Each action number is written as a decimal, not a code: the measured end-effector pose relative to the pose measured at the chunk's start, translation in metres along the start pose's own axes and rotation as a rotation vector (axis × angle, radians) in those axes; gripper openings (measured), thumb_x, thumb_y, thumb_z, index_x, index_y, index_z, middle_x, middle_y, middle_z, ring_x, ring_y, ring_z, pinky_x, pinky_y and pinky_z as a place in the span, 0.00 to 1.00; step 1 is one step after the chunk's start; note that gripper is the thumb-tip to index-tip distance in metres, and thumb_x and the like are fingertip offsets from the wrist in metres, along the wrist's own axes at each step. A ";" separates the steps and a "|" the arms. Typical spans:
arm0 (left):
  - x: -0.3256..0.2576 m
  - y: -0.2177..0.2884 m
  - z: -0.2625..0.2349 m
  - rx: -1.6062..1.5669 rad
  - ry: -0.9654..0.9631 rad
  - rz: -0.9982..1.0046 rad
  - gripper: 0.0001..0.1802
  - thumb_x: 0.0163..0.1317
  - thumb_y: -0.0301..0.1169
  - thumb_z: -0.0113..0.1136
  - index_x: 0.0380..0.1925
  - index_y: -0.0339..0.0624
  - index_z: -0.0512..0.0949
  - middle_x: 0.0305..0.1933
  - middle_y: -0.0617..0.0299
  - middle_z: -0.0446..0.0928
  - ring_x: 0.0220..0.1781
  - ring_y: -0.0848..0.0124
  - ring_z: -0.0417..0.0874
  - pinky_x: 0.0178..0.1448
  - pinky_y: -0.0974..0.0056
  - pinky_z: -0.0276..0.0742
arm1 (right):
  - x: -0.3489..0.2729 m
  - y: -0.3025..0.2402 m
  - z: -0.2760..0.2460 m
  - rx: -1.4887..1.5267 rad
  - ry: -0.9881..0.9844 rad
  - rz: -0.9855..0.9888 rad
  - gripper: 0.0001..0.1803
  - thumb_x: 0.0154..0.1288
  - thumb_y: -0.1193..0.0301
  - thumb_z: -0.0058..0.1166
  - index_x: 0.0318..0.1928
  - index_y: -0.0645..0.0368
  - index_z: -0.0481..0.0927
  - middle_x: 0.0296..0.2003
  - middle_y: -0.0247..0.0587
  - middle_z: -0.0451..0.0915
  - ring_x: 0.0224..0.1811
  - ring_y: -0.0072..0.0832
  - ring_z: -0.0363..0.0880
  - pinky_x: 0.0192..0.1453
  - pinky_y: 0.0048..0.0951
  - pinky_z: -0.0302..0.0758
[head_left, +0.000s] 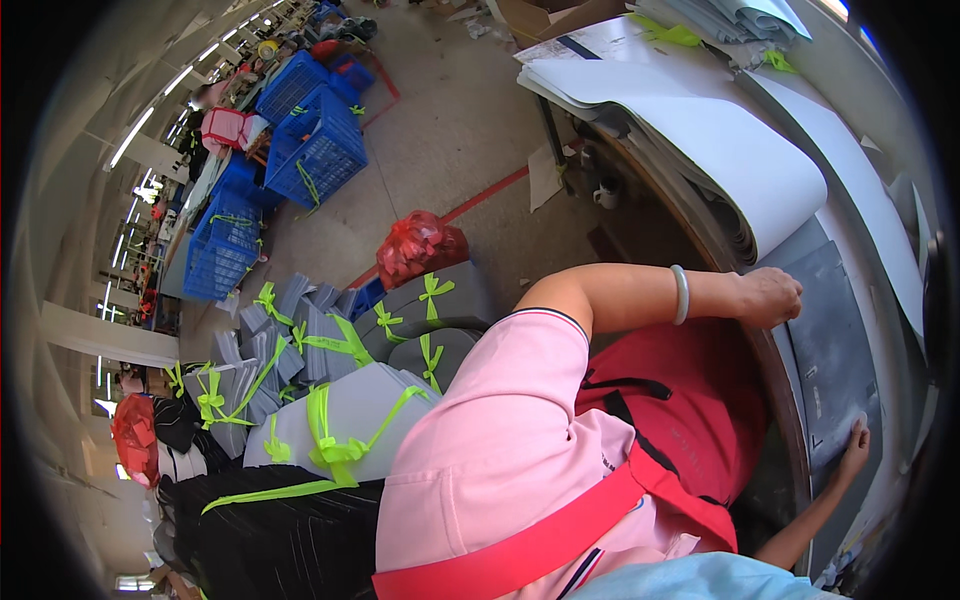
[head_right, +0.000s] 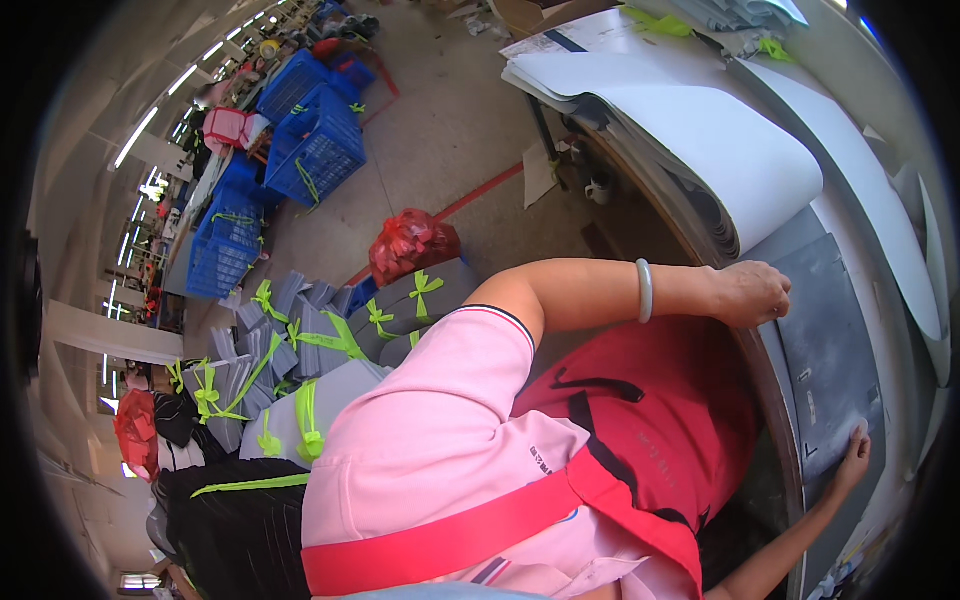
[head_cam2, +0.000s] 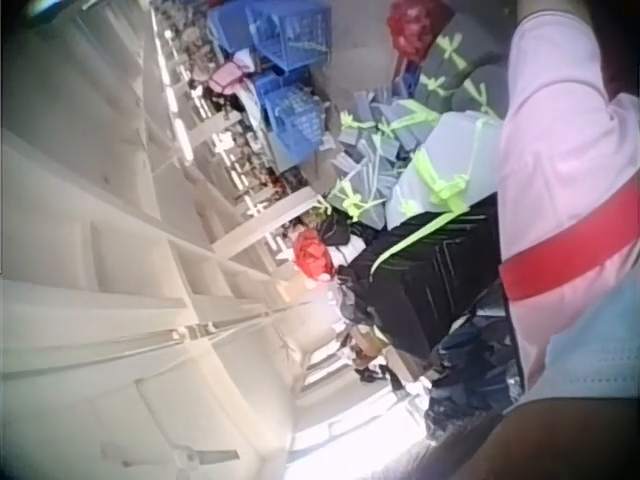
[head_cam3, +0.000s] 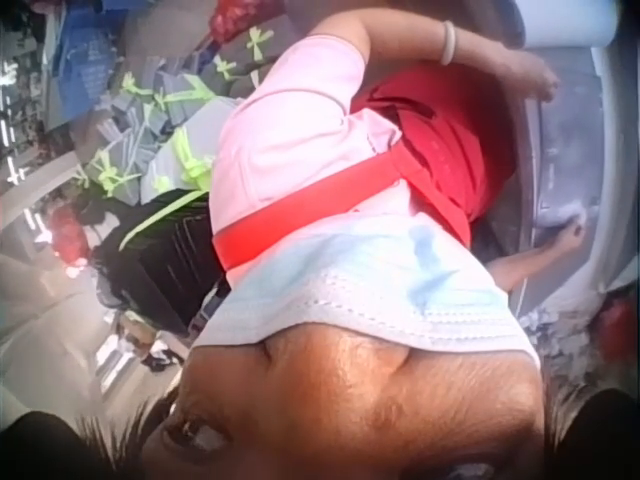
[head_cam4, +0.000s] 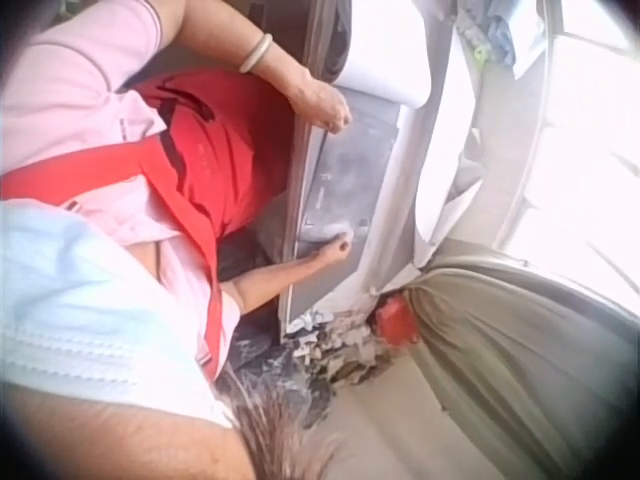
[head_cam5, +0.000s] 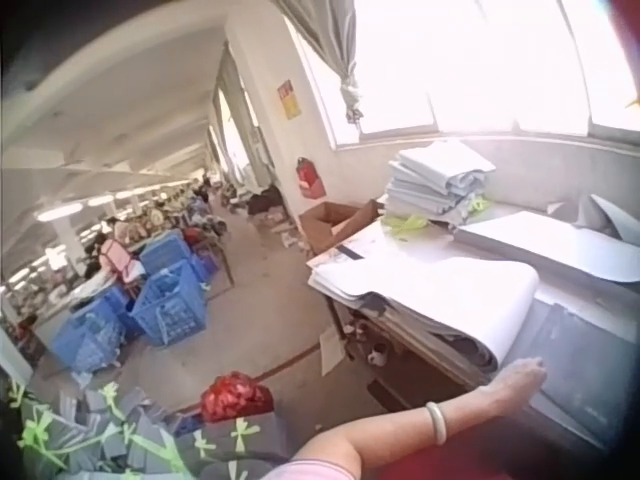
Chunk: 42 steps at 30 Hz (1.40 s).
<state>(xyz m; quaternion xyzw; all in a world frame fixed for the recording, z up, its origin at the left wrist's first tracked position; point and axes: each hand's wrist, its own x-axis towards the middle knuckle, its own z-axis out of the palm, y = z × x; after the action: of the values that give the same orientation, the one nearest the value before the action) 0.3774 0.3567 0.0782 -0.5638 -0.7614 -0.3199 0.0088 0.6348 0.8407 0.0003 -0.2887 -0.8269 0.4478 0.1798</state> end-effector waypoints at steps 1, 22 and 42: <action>-0.001 0.002 0.000 -0.009 -0.007 0.006 0.10 0.66 0.32 0.58 0.36 0.47 0.89 0.45 0.53 0.83 0.50 0.50 0.84 0.55 0.49 0.79 | -0.002 0.003 -0.003 -0.008 0.002 0.001 0.17 0.77 0.55 0.59 0.41 0.57 0.82 0.36 0.24 0.75 0.41 0.16 0.67 0.51 0.19 0.65; -0.024 -0.014 -0.033 0.074 0.031 0.012 0.08 0.69 0.29 0.63 0.45 0.41 0.86 0.47 0.54 0.84 0.48 0.54 0.86 0.52 0.57 0.81 | -0.038 -0.074 0.054 0.005 0.077 0.012 0.17 0.72 0.54 0.64 0.41 0.57 0.86 0.32 0.20 0.75 0.36 0.13 0.66 0.43 0.18 0.62; 0.004 -0.012 -0.010 0.095 -0.289 -0.035 0.11 0.65 0.35 0.68 0.39 0.39 0.84 0.37 0.56 0.82 0.44 0.57 0.82 0.51 0.56 0.78 | -0.048 -0.106 0.049 -0.077 0.050 0.074 0.15 0.70 0.61 0.63 0.31 0.59 0.83 0.24 0.24 0.74 0.28 0.16 0.68 0.32 0.26 0.66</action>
<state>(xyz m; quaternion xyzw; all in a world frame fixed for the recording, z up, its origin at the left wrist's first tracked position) 0.3622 0.3536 0.0821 -0.5895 -0.7787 -0.1994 -0.0799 0.6111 0.7332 0.0623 -0.3369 -0.8276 0.4144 0.1726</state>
